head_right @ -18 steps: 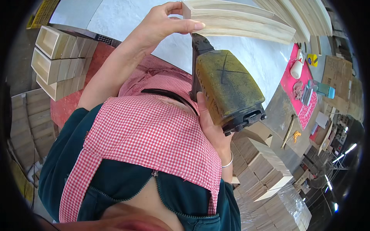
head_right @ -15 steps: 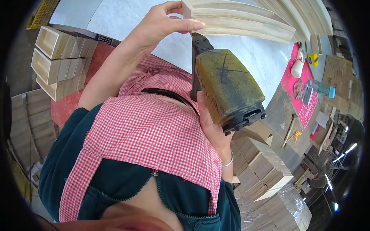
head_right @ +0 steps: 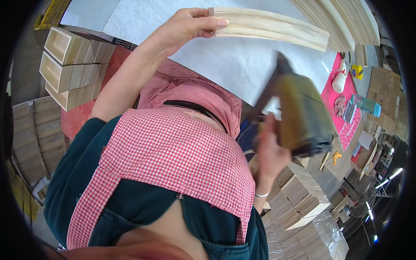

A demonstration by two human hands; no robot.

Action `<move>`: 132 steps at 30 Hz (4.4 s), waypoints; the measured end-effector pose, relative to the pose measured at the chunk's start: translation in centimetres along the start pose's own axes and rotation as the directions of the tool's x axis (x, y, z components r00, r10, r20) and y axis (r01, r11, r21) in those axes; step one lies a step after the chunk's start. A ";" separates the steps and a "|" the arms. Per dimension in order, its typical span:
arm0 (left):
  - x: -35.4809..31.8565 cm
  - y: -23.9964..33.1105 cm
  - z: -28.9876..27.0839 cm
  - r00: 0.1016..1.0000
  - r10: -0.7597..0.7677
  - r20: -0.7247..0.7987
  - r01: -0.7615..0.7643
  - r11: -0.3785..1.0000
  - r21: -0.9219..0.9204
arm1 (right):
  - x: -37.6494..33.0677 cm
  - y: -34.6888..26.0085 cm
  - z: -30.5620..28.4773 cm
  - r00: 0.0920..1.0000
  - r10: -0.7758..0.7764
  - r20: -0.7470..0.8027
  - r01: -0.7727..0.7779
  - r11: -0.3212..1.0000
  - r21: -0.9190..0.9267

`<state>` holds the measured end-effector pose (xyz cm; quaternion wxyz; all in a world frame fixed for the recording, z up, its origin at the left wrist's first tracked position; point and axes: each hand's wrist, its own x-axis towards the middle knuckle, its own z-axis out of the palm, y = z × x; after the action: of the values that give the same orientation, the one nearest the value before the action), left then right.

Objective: Assembling wooden trays using glue and a pneumatic nail gun.

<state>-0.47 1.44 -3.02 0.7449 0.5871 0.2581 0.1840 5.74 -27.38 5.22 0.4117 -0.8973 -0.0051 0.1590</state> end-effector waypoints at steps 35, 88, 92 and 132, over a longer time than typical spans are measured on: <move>0.9 -1.5 -9.0 0.847 -0.476 -0.237 0.489 0.872 -0.006 | 45.0 15.2 -15.7 0.774 -0.525 -0.354 0.198 0.732 -0.652; -2.8 -8.0 -12.1 0.801 0.255 -0.541 -0.085 0.944 0.319 | 9.7 -0.9 11.7 0.746 -0.652 0.134 0.579 0.735 0.354; -2.8 -8.0 -12.6 0.768 0.334 -0.546 -0.103 0.906 0.409 | 10.0 -1.2 11.9 0.743 -0.655 0.139 0.588 0.738 0.332; -2.9 -8.3 -13.5 0.573 0.647 -0.504 -0.137 0.682 0.719 | 13.6 -1.6 10.2 0.488 -0.864 -0.124 0.870 0.493 -0.011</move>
<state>-11.09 8.25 -13.01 0.2813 0.7125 0.4288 0.4788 15.88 -16.86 -3.65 0.4592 -0.7689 -0.4282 -0.1206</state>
